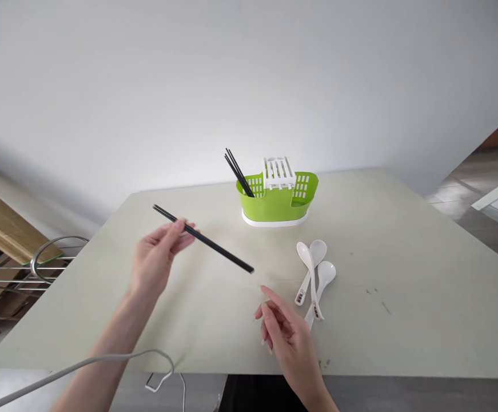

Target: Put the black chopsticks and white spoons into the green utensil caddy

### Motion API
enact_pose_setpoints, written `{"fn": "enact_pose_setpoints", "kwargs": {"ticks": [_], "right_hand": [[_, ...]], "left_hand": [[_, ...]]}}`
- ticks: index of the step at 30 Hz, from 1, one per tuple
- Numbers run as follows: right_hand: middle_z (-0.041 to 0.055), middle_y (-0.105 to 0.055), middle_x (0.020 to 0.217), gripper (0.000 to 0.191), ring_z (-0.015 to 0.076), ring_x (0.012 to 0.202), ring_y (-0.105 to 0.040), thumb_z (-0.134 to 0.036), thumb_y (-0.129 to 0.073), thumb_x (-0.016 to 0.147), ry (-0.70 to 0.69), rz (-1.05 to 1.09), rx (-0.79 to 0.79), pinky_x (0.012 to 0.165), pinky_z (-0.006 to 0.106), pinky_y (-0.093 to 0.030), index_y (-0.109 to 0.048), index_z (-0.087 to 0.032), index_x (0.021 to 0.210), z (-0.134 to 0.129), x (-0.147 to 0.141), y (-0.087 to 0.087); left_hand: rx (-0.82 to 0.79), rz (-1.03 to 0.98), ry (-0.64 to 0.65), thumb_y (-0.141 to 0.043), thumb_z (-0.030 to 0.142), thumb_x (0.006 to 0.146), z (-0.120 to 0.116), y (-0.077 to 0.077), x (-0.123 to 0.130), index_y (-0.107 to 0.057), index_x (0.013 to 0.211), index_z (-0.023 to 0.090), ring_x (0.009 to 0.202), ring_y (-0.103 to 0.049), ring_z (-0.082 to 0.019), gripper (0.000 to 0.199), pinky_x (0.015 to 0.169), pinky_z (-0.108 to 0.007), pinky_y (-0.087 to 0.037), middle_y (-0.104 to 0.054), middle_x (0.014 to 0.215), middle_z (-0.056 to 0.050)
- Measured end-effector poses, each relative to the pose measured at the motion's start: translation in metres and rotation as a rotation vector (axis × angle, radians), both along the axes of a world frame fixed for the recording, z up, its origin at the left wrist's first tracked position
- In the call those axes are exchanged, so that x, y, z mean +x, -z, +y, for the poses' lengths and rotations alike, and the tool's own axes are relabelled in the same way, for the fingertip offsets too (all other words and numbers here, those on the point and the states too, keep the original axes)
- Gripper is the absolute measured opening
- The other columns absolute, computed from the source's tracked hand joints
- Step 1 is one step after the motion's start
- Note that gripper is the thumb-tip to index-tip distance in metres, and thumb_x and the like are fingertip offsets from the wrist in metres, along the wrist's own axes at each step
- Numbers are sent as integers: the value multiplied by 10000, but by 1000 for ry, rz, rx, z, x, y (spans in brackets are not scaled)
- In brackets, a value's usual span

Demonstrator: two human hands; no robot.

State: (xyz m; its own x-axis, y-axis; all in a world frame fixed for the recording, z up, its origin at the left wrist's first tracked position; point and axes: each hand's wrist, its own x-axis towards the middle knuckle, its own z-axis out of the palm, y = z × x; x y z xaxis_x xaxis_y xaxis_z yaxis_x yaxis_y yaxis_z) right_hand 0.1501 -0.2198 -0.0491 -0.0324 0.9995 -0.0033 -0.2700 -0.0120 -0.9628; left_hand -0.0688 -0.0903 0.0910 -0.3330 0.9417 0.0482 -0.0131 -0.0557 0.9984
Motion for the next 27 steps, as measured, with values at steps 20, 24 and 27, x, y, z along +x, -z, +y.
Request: {"fn": "enact_pose_setpoints", "kwargs": {"ticks": [20,24,27], "right_hand": [[48,-704,900,383,128,675,-615,-430,-472,1083,-122,-144,79,559,234,-472,-682,-215,1320,3,2,-15],[49,-708,904,378,125,668,-617,-427,-476,1081,-135,-150,73,559,230,-466,-682,-212,1313,4,2,-16],[48,-711,898,368,125,668,-618,-426,-480,1077,-137,-167,65,552,222,-453,-689,-212,1291,4,2,-17]], "left_hand": [[157,221,-5,-832,236,827,173,-42,68,-722,830,83,746,-758,-182,188,877,-395,-662,-784,881,-148],[118,268,-16,-811,195,832,182,-32,71,-738,814,62,693,-755,-173,153,846,-405,-666,-785,925,-165],[112,323,-2,-814,211,823,188,-26,72,-762,815,72,688,-762,-181,148,815,-389,-672,-793,938,-152]]}}
